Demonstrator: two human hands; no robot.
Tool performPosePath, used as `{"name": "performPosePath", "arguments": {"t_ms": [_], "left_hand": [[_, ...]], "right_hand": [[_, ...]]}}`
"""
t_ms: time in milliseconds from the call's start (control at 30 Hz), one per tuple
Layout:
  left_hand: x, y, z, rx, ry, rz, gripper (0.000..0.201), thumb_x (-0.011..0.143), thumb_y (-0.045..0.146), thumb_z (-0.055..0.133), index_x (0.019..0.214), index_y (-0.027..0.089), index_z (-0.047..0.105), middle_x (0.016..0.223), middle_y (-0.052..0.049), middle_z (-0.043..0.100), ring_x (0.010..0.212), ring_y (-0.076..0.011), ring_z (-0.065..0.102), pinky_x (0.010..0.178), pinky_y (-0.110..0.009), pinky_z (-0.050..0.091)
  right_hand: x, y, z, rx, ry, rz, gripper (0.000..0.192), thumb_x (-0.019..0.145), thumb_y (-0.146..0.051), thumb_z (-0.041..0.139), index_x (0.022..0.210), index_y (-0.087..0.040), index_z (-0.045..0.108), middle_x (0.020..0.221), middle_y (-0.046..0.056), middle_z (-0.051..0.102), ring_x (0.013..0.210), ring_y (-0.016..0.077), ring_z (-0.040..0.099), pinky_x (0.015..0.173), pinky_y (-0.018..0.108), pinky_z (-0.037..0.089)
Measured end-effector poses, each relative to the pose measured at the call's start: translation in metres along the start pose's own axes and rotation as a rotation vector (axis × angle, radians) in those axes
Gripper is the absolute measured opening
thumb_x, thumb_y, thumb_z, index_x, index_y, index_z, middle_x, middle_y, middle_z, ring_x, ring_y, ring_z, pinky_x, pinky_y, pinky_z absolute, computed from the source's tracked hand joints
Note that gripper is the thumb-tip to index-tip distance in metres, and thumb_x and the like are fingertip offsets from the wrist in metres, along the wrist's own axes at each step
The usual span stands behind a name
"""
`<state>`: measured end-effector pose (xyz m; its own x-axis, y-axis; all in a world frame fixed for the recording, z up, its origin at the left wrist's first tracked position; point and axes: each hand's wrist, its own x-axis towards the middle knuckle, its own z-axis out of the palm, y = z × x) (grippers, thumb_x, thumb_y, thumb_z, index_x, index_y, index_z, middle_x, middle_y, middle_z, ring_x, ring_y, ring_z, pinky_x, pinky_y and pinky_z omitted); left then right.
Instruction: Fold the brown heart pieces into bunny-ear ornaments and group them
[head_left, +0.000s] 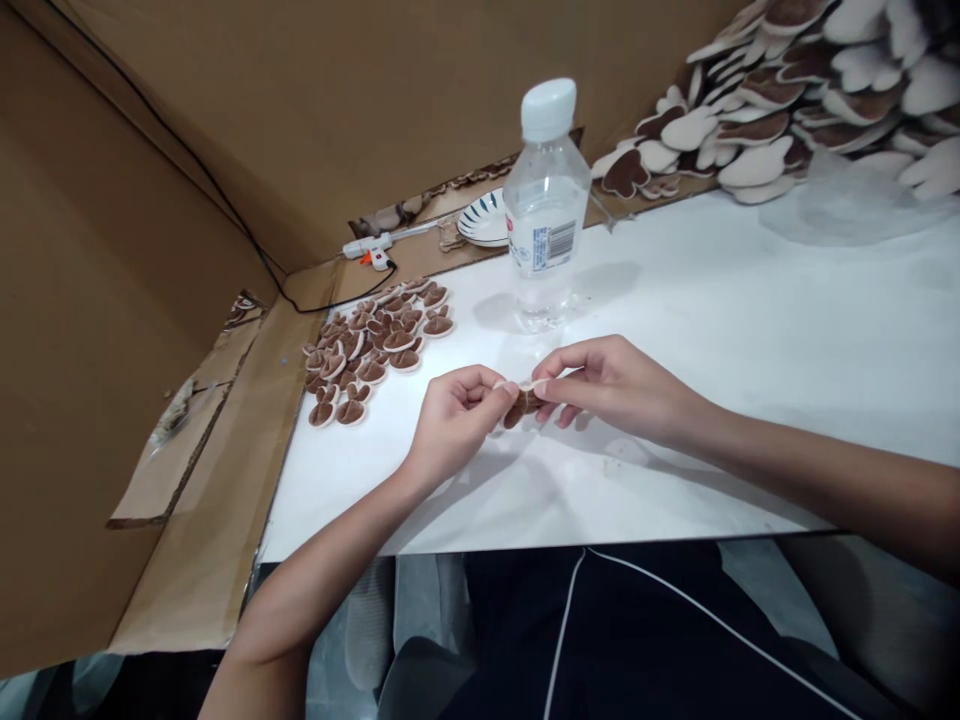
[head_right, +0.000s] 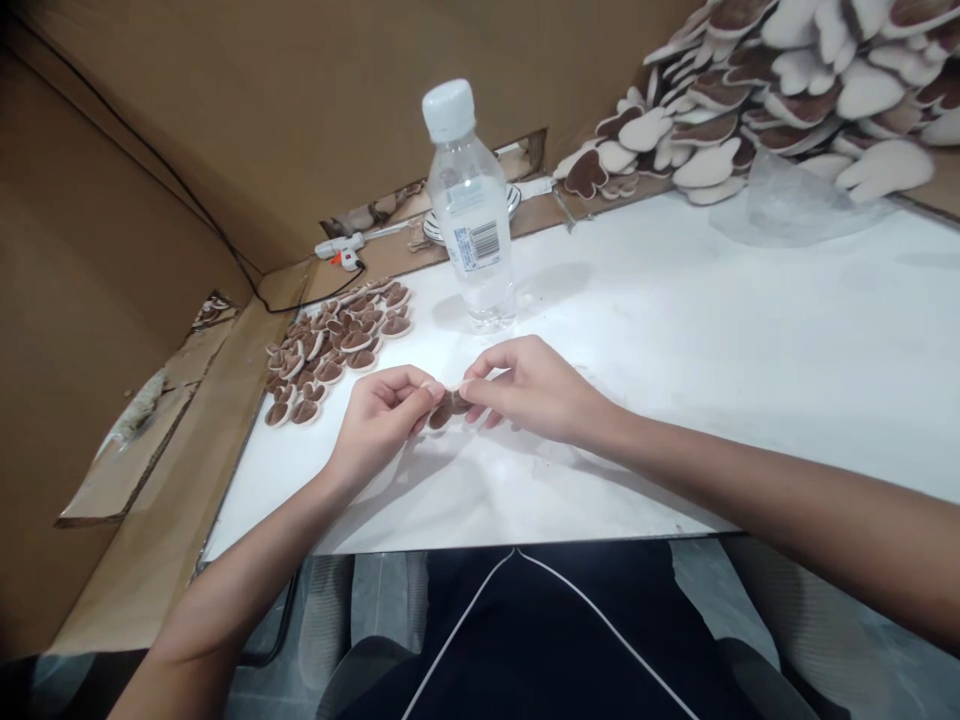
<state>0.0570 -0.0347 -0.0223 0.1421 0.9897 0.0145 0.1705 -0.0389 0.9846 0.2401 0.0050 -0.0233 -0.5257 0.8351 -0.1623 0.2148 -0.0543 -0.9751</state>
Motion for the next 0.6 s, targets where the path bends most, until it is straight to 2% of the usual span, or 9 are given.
{"name": "performPosePath", "arguments": {"t_ms": [133,267,433,500,600], "left_hand": [[0.002,-0.003,0.003,-0.072,-0.004,-0.038,0.016,0.082,0.020,0.057,0.068,0.012,0.057,0.051,0.003,0.053,0.046,-0.0038,0.042,0.045,-0.016,0.031],[0.003,-0.005,0.004,-0.083,-0.029,-0.027,0.019,0.084,0.021,0.056,0.067,0.013,0.054,0.053,0.003,0.052,0.050,-0.0049,0.044,0.048,-0.017,0.032],[0.000,-0.004,0.000,0.071,0.025,0.003,0.020,0.083,0.034,0.062,0.080,0.014,0.062,0.042,0.006,0.047,0.037,-0.0034,0.035,0.039,-0.017,0.025],[-0.001,-0.004,0.000,0.082,0.042,0.001,0.023,0.083,0.036,0.062,0.087,0.014,0.064,0.046,0.003,0.056,0.035,-0.0048,0.042,0.038,-0.017,0.030],[-0.002,-0.005,0.002,0.033,0.045,0.007,0.025,0.083,0.037,0.062,0.089,0.013,0.063,0.065,-0.004,0.069,0.048,-0.0102,0.060,0.047,-0.019,0.046]], "right_hand": [[0.000,-0.001,0.004,0.013,0.003,-0.011,0.009,0.080,-0.021,0.059,0.074,-0.014,0.062,0.077,0.010,0.070,0.070,0.0200,0.068,0.054,0.026,0.051],[-0.001,0.002,0.007,-0.056,0.030,-0.085,0.006,0.080,-0.018,0.056,0.076,-0.016,0.060,0.071,0.006,0.067,0.063,0.0161,0.064,0.052,0.025,0.050],[-0.002,0.008,0.006,-0.222,0.153,-0.284,0.006,0.076,-0.021,0.062,0.072,-0.017,0.060,0.085,0.005,0.065,0.073,0.0161,0.064,0.061,0.027,0.052],[-0.001,0.009,0.006,-0.227,0.168,-0.326,0.006,0.074,-0.021,0.065,0.075,-0.017,0.062,0.090,0.005,0.063,0.076,0.0163,0.064,0.065,0.027,0.053],[0.001,0.009,0.006,-0.207,0.173,-0.346,0.007,0.074,-0.021,0.065,0.080,-0.017,0.065,0.092,0.004,0.062,0.077,0.0155,0.063,0.069,0.028,0.053]]}}
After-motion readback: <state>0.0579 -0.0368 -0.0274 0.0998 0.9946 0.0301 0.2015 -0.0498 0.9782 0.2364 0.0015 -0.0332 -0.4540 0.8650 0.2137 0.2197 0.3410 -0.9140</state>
